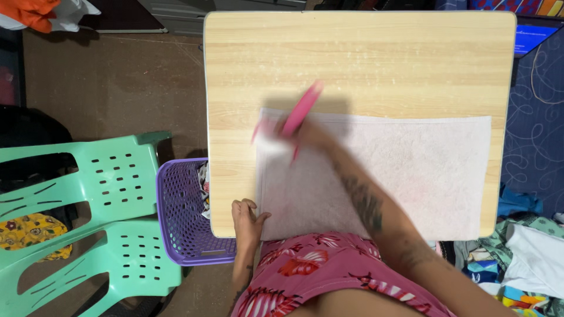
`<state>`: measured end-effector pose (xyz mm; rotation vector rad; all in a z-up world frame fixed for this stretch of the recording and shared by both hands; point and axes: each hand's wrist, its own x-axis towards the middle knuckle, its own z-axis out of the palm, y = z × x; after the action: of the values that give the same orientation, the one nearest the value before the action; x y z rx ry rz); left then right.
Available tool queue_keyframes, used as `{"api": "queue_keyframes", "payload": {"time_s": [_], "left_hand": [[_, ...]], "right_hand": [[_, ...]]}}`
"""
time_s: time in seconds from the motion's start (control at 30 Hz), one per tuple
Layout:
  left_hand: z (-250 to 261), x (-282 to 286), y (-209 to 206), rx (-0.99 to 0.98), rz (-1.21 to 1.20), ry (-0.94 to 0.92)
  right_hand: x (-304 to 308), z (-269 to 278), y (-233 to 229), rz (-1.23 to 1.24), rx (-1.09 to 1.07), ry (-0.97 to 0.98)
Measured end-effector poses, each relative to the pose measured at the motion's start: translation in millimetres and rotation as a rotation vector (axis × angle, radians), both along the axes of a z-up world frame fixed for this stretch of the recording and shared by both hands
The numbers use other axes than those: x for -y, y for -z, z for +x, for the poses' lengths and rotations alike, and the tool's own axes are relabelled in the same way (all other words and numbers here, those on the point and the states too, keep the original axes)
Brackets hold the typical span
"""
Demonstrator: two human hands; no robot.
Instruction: The person uses a lint roller by hand to clean a light-colored cloth spread out on a table, rolling it repeatedly across the fabric surface to remove debris.
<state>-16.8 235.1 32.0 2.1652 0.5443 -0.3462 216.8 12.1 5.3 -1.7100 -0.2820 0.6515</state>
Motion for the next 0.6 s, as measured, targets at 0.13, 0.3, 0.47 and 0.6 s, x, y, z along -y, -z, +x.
{"api": "queue_keyframes", "payload": {"time_s": [0.13, 0.3, 0.47, 0.6], "left_hand": [[-1, 0, 2, 0.036, 0.023, 0.009], [-1, 1, 4, 0.156, 0.072, 0.054], [16, 6, 15, 0.161, 0.113, 0.092], [50, 32, 32, 0.296, 0.153, 0.073]], "right_hand": [[-13, -63, 16, 0.073, -0.138, -0.269], [86, 16, 36, 0.031, -0.002, 0.300], [142, 16, -11, -0.018, 0.266, 0.622], [145, -62, -20, 0.104, 0.142, 0.708]]}}
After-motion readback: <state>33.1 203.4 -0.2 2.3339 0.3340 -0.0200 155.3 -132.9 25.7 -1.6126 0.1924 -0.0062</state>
